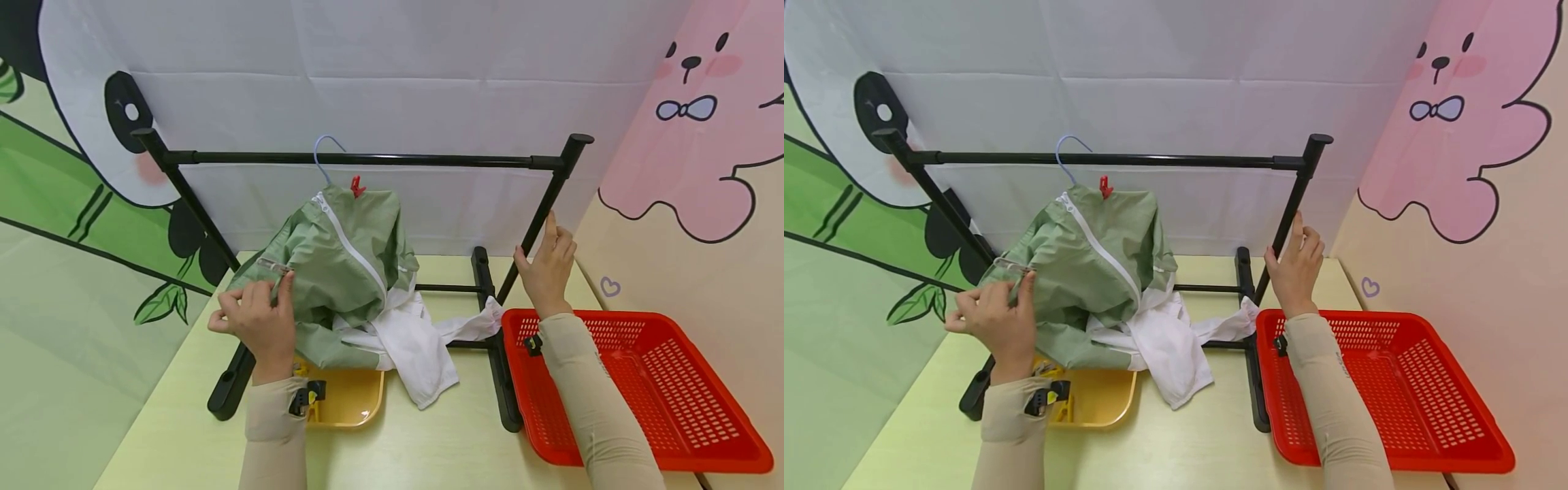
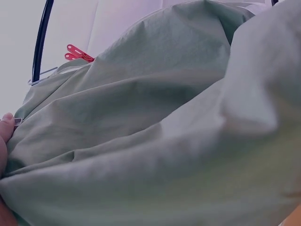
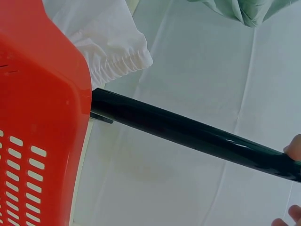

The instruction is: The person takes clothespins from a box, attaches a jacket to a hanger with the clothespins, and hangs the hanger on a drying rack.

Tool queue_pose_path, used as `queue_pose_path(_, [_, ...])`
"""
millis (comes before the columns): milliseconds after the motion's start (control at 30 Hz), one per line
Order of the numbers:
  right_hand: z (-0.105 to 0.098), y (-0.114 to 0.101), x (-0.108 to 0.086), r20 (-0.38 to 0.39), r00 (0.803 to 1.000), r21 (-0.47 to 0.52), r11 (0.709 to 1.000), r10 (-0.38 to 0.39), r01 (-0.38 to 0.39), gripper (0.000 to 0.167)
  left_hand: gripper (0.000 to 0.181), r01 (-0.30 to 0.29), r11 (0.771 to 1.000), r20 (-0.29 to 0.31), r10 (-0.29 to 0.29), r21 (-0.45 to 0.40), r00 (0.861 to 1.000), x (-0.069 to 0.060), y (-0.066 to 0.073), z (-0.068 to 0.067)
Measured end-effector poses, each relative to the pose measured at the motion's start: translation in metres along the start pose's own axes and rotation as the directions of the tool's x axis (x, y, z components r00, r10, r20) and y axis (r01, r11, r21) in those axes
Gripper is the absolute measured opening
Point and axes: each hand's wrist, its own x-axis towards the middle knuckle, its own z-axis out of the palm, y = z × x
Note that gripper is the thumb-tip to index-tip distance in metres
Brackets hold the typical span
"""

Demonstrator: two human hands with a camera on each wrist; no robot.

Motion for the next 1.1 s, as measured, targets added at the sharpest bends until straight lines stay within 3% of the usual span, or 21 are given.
queue_pose_path(1100, [0.002, 0.003, 0.0, -0.002, 1.0, -0.016, 1.0, -0.008, 0.008, 0.078, 0.05, 0.009, 1.0, 0.0, -0.009, 0.013, 1.0, -0.012, -0.008, 0.002])
